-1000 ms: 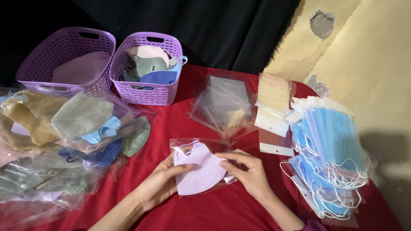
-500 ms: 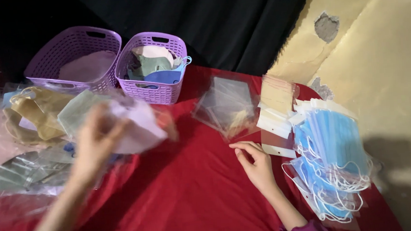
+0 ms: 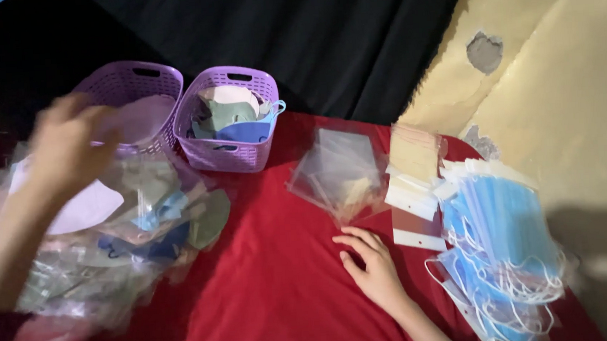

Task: The person places face masks of various colors into individual clear plastic bags, handling them one at a time and organizing them into baskets or stacks on a red surface.

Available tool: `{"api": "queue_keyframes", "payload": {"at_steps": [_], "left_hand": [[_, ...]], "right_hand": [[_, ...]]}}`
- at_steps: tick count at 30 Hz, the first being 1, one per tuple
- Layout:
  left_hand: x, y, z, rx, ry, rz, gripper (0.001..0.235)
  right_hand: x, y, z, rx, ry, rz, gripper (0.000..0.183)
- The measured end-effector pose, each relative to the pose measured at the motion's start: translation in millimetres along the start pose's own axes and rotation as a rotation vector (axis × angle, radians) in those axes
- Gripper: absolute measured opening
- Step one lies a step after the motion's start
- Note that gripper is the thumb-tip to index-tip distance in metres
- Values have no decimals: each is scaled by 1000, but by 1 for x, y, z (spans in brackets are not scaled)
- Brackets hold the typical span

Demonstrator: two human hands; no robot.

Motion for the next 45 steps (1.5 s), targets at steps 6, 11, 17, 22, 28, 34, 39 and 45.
{"api": "queue_keyframes", "payload": {"at_steps": [6,11,17,22,28,34,39,45], "left_hand": [[-63,106,-125,-101,-305,537,45],[-216,136,-155,-153,-207,703,59],[-151,132,-177,-4,-227,979,79],[-157,126,-167,74,-286,885,61],[-171,127,-142,38,-230,628,61],[-107,122,-110,180,-183,486,36],[-11,97,-121,109,-405,-13,27],[75,-33,-200,-300,-534,-123,69]], "right_hand": [[0,1,-1,52,-46,4,27],[3,2,2,72,-53,15,27],[3,3,1,29,-42,53,29],[2,3,0,20,-28,67,29],[4,5,3,31,-41,35,26],[2,5,-2,36,-56,35,26],[3,5,1,11,-57,63,27],[3,7,0,19,-50,64,34]]}}
Point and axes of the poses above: each hand's wrist, its own y-axis towards the middle knuckle, its own x-axis out of the back of the hand, z = x × y, the point moved 3 cm from there along y, towards the middle knuckle, and after that the axes turned 12 degrees about y, right-handed, at the moved point
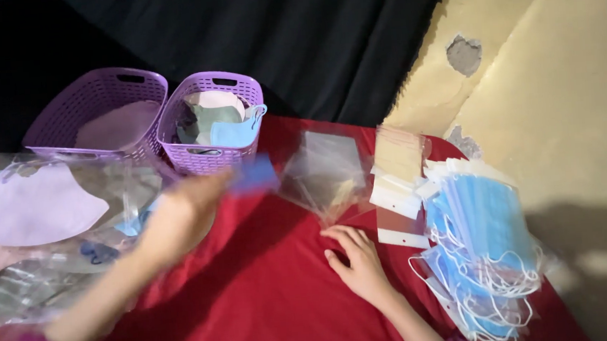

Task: The person places face masks of various colors into individual clear plastic bags, handling them one at a time and organizing them into baskets or stacks on a red surface.

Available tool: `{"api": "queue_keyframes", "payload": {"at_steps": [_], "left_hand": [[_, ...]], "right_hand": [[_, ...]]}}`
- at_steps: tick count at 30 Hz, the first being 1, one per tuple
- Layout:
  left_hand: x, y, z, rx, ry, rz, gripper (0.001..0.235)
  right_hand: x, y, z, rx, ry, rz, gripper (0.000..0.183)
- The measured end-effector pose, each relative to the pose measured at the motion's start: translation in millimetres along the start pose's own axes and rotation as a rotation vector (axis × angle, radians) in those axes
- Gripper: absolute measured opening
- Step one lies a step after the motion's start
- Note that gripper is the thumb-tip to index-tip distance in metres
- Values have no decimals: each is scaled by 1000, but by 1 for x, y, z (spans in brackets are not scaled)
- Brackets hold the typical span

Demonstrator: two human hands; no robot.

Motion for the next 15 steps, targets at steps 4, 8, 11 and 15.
{"api": "queue_keyframes", "payload": {"at_steps": [4,8,11,15], "left_hand": [[-27,-79,-57,-87,-67,407,54],[-40,-102,-63,1,-92,539,62],[-37,-87,-64,52,-128,438,50],[-36,-58,-75,83,-304,297,33]], "right_hand": [[-2,-1,-13,36,-6,-69,44],[-3,-3,-22,63,-153,-115,42],[-1,-2,-22,70,-110,-124,26],[-3,0,-24,4,-143,-47,43]]}}
Point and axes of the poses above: each hand's wrist, its own y-axis towards the middle knuckle, its own x-axis out of the back of the hand, z = x × y, the point moved 3 cm from there along y, towards the middle knuckle, and after that the axes turned 12 degrees about y, right-handed, at the moved point
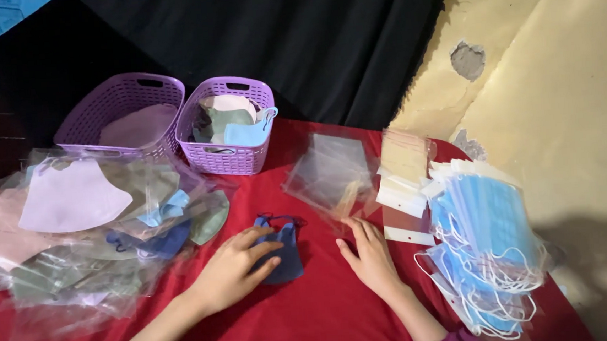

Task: The person places face masks of various colors into individual clear plastic bags, handling them one at a time and organizing them into baskets or stacks on a red surface.

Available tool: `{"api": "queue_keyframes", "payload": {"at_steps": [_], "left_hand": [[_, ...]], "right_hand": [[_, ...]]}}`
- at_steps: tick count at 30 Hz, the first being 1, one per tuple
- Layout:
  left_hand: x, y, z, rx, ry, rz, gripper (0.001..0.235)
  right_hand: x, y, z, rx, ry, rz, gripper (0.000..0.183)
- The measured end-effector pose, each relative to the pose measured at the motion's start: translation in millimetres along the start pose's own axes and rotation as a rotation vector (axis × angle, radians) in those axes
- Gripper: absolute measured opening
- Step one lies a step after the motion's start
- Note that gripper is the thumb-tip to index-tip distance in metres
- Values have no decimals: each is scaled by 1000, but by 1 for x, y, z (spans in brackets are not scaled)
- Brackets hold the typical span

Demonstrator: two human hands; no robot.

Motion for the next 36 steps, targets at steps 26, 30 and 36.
{"api": "queue_keyframes", "payload": {"at_steps": [26,30,36], "left_hand": [[0,17,-38,1006,-1745,389,46],[-21,10,-28,949,-1701,374,32],[-12,15,-29,792,-1746,326,56]], "right_hand": [[48,-14,133,715,270,-80,25],[49,-16,138,729,282,-91,26],[39,-21,117,628,70,-314,33]]}}
Point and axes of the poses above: each hand's wrist, its own y-axis towards the middle knuckle, its own x-axis out of the back of the hand, z = x × y, the point moved 3 cm from there along y, towards the middle knuckle, and after that the axes turned 12 degrees about y, right-handed, at the moved point
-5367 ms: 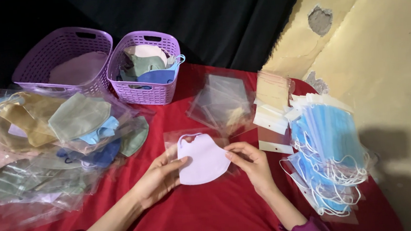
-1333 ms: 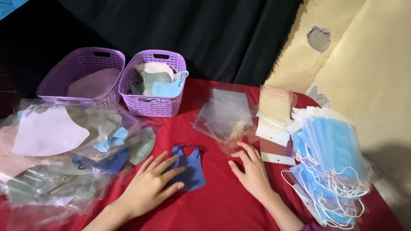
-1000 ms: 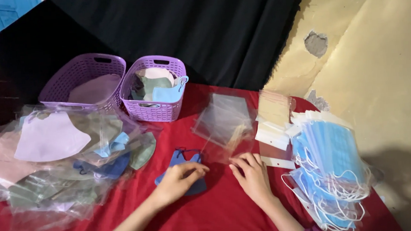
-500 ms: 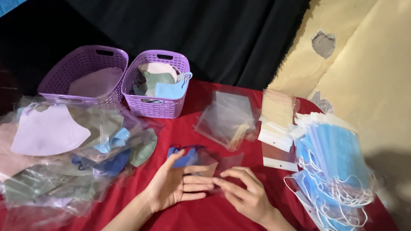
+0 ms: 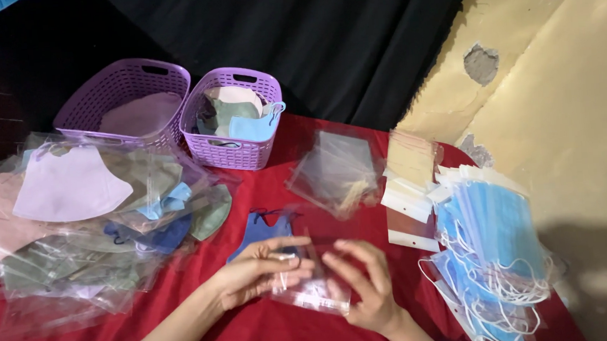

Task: The person places face masks of various colors into individual clear plastic bags, handling them one at a time and organizing them into baskets or stacks on a red surface.

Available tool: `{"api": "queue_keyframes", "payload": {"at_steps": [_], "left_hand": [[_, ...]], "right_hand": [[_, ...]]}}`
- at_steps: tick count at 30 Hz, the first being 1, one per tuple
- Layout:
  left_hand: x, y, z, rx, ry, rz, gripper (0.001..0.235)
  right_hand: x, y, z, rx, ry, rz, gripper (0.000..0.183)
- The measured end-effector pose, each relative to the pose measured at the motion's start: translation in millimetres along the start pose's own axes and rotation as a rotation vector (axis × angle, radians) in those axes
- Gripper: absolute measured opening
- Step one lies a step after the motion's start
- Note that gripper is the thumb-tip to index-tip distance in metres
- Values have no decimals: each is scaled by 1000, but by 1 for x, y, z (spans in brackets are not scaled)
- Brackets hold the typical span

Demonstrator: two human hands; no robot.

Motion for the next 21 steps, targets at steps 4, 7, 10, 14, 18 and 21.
{"api": "queue_keyframes", "payload": {"at_steps": [4,7,10,14,18,21], "left_hand": [[14,2,-8,-91,-74,-80,49],[28,3,-18,-265,-97,-135,49],[43,4,-23,-395,-252,-265,44],[45,-3,-34,-486,-300,-435,31],[43,-6,-37,-480,-363,-508,35],[41,-7,-38,-472,-373,-525,34]], "right_hand": [[2,-3,-11,-184,54,-112,40],[-1,6,-12,-312,229,-45,18],[-13,9,-2,-286,356,257,15],[-26,6,9,-200,369,489,27],[-34,-3,5,-237,279,644,41],[-33,1,2,-286,250,582,37]]}}
Point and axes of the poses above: each hand's wrist, its own y-axis towards the middle knuckle, its own x-axis out of the back of the hand, z = x × y, the point moved 3 cm from there along y, towards the middle knuckle, and after that the axes turned 12 degrees about y, right-handed, at the moved point
